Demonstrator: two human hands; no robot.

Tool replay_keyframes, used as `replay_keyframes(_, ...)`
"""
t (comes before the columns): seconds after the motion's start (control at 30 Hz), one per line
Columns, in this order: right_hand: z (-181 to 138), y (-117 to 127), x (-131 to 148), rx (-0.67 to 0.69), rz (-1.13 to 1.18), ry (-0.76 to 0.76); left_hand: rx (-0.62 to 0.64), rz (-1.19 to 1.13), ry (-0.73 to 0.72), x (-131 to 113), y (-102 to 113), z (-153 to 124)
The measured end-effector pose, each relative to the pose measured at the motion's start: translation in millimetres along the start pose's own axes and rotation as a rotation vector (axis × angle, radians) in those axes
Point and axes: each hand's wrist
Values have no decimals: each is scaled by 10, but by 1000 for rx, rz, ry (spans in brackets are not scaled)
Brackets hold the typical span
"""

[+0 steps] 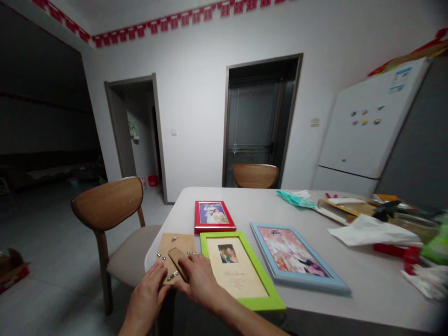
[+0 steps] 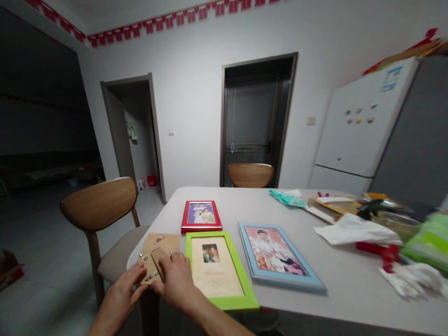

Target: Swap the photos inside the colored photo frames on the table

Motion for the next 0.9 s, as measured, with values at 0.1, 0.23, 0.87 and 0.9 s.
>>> replay_keyframes(0.1,-10,98,-45,-76,131,-23,-104,-28,-84,-90,95,68)
replay_keyframes(0.23,-116,418,-202,-122,182,25,-107,-115,-143,-408,117,117)
replay_keyframes(0.87,-479,894,-1011,16,-181,19,511,-362,90,-1300,-200,149)
replay_keyframes(0.9,-473,887,-1002,16,-190,24,512,-360,89,-1283,-210,138)
Point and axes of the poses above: each hand's wrist, its own z-axis towards the middle knuckle, its own y-axis out of the back of the hand, x = y × z, and after that the axes turned 15 degrees about -x, right-handed
